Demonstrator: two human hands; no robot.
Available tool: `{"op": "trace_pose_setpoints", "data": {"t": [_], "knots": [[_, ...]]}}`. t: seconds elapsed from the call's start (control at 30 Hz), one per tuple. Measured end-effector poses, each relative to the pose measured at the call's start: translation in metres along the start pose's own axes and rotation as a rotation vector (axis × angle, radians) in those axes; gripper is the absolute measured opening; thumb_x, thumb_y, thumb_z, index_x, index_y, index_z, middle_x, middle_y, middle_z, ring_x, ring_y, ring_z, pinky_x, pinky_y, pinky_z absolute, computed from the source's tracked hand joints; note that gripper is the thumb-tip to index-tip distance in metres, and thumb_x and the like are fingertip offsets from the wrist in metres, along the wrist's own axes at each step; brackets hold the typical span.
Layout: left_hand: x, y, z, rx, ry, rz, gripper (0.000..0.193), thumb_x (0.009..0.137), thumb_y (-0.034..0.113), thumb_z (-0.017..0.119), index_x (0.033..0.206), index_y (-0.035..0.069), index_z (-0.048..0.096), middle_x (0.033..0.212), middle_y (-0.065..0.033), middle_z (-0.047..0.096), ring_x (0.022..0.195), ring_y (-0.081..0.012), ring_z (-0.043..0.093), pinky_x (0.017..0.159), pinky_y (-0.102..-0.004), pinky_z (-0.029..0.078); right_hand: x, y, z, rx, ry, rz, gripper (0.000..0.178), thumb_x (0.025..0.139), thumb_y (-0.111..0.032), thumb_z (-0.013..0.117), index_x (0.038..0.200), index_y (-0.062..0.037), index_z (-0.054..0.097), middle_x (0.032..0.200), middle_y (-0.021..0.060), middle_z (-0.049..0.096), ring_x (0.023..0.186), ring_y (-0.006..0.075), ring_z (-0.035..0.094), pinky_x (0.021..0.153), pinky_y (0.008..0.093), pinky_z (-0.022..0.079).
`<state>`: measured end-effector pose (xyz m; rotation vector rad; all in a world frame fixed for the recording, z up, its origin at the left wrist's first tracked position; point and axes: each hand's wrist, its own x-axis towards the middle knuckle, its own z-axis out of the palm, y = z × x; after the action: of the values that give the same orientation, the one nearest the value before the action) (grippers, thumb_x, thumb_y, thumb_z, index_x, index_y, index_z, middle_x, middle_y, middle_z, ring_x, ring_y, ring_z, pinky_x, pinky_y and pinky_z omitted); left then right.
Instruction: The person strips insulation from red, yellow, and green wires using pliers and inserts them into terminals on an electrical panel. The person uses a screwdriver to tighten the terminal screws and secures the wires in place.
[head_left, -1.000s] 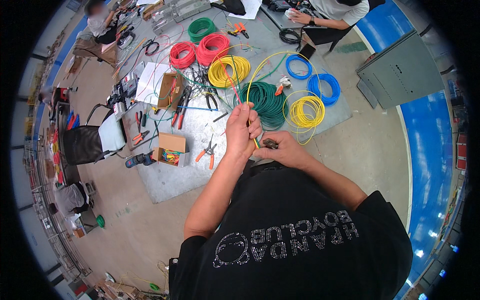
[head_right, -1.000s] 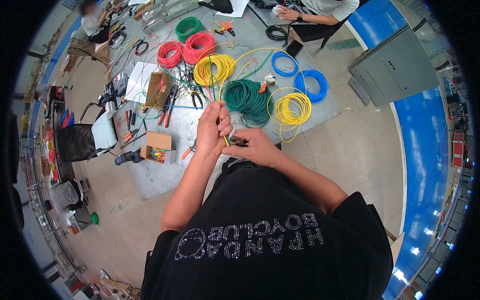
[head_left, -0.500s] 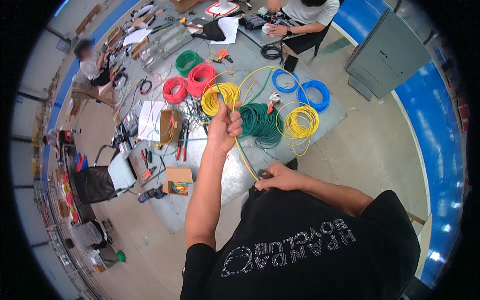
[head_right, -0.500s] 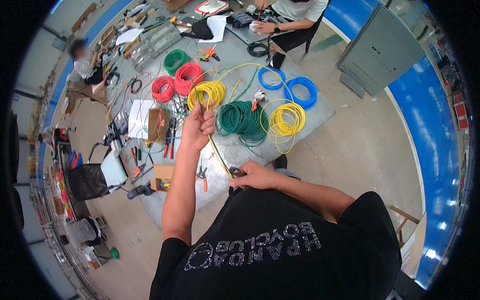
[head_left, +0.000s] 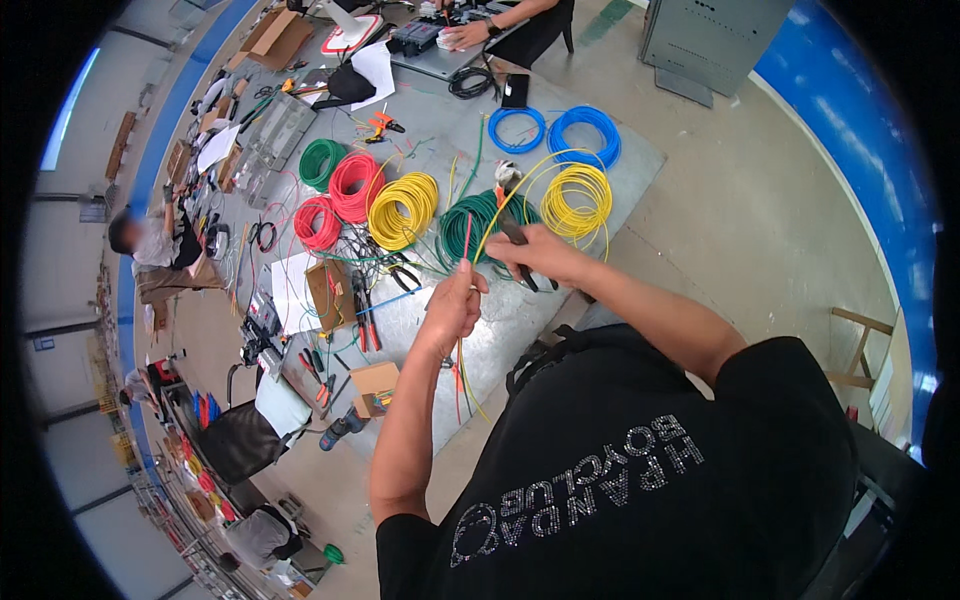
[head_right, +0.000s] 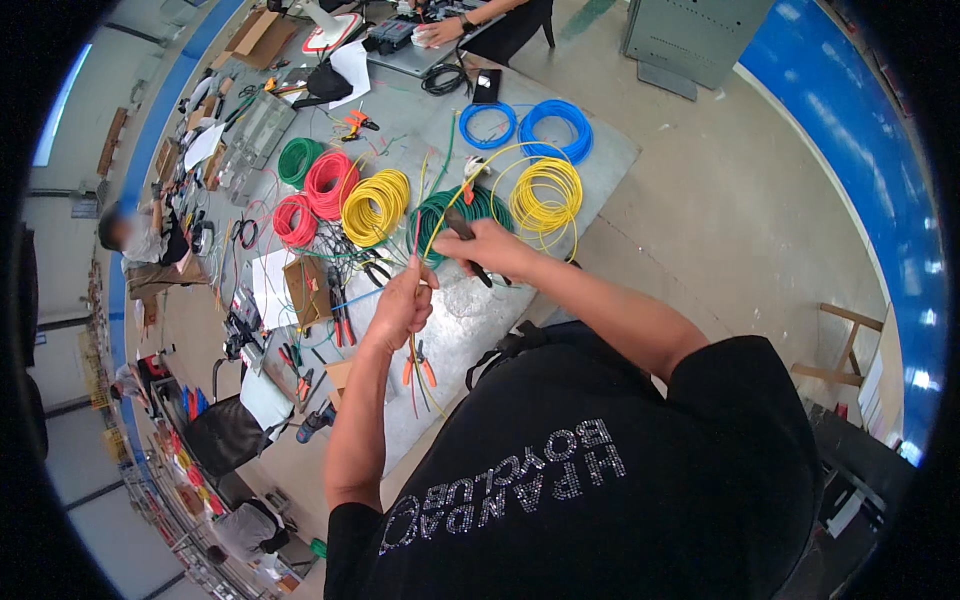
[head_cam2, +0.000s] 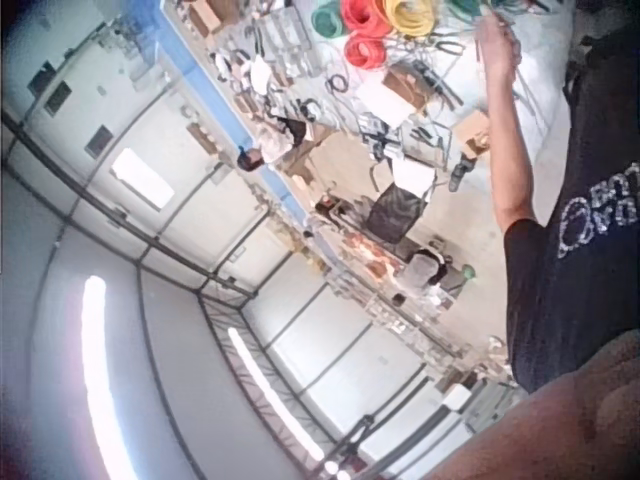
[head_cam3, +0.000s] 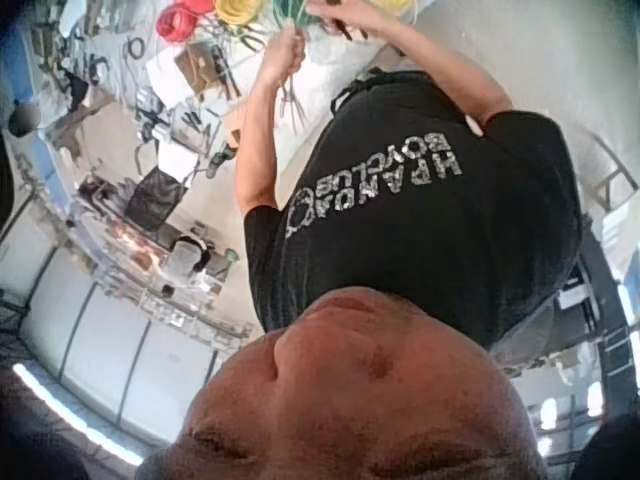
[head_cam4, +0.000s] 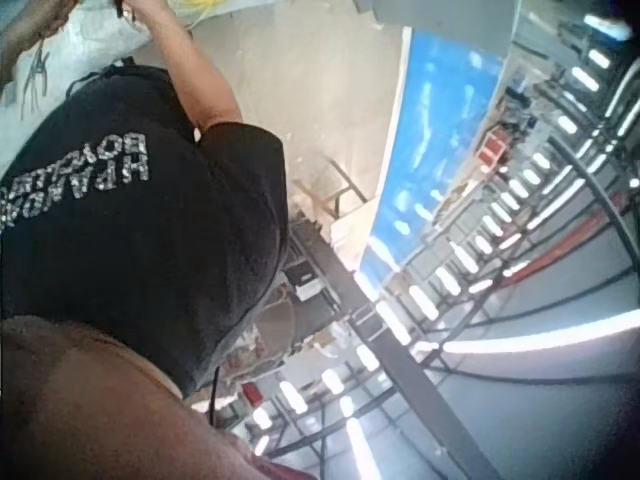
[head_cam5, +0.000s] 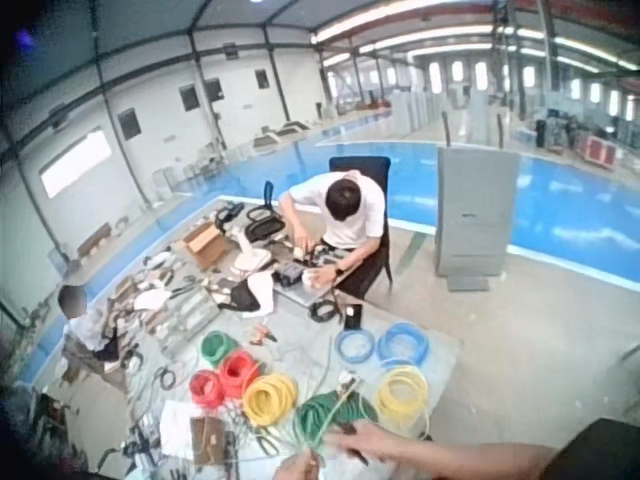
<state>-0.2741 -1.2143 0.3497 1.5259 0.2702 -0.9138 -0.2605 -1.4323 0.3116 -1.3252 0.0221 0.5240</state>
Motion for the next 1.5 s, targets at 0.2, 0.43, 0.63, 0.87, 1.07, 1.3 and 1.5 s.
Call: {"op": "trace_pose_setpoints", "data": {"t": [0.2,0.43,0.63,0.87,1.07,1.3,1.5], "knots": [[-0.005,-0.032,0.016,0.280,0.094,0.210,0.059,0.109,0.056,0.036,0.089,0.005,0.060,0.056,0.0063,0.036,0.046,-0.0055,0.031,0.043,-0.0258,0.024,0.010,-0.005,0.010,0.216,-0.096,0.049,0.027,0.096,-0.026,0.073,0.106,-0.0016,0.067,0.072,0.0014,0.061,0.062,0.0120,0.057,0.060,0.0294,0.047],[-0.022,-0.041,0.008,0.452,0.148,0.177,0.050,0.111,0.045,0.041,0.095,0.003,0.064,0.062,0.0041,0.040,0.059,-0.0084,0.037,0.056,-0.0287,0.034,0.000,0.001,0.020,0.259,-0.160,0.133,0.023,0.096,-0.024,0.070,0.087,-0.0057,0.061,0.073,0.0045,0.063,0.066,0.0141,0.061,0.065,0.0313,0.052],[-0.026,-0.042,0.030,0.583,0.394,0.474,0.023,0.109,0.025,0.049,0.113,0.005,0.058,0.073,-0.0209,0.059,0.067,-0.0378,0.061,0.064,-0.0447,0.047,-0.004,0.004,0.025,0.216,-0.198,0.193,0.021,0.097,-0.022,0.068,0.086,-0.0049,0.062,0.076,0.0034,0.063,0.069,0.0129,0.062,0.068,0.0288,0.053],[-0.038,-0.037,0.013,0.685,0.424,0.405,0.025,0.109,0.029,0.048,0.106,0.006,0.058,0.073,-0.0263,0.061,0.072,-0.0489,0.062,0.061,-0.0518,0.046,-0.072,0.023,-0.002,0.101,-0.403,0.422,0.032,0.099,-0.025,0.067,0.120,-0.0015,0.067,0.098,0.0076,0.074,0.081,0.0132,0.067,0.072,0.0274,0.049],[-0.050,-0.028,0.020,0.746,0.440,0.401,0.023,0.108,0.028,0.049,0.106,0.006,0.057,0.074,-0.0276,0.061,0.074,-0.0504,0.062,0.062,-0.0541,0.045,-0.066,0.014,-0.012,-0.808,-0.316,0.071,0.044,0.102,-0.044,0.055,0.104,-0.0010,0.062,0.089,0.0222,0.065,0.083,0.0406,0.064,0.072,0.0487,0.048],[-0.057,-0.026,0.032,0.760,0.482,0.404,0.019,0.107,0.025,0.049,0.103,0.007,0.055,0.074,-0.0277,0.062,0.073,-0.0506,0.062,0.062,-0.0552,0.046,-0.052,0.024,-0.004,-0.821,-0.153,-0.036,0.039,0.100,-0.037,0.056,0.119,-0.0020,0.058,0.096,0.0230,0.068,0.092,0.0450,0.065,0.079,0.0508,0.050],[-0.054,-0.034,0.037,0.825,0.545,0.461,0.018,0.107,0.023,0.050,0.100,0.007,0.054,0.068,-0.0258,0.060,0.067,-0.0497,0.061,0.058,-0.0558,0.046,-0.051,0.030,0.004,-0.743,-0.065,-0.035,0.050,0.099,-0.032,0.057,0.141,-0.0065,0.052,0.108,0.0232,0.068,0.099,0.0428,0.066,0.085,0.0500,0.051]]}}
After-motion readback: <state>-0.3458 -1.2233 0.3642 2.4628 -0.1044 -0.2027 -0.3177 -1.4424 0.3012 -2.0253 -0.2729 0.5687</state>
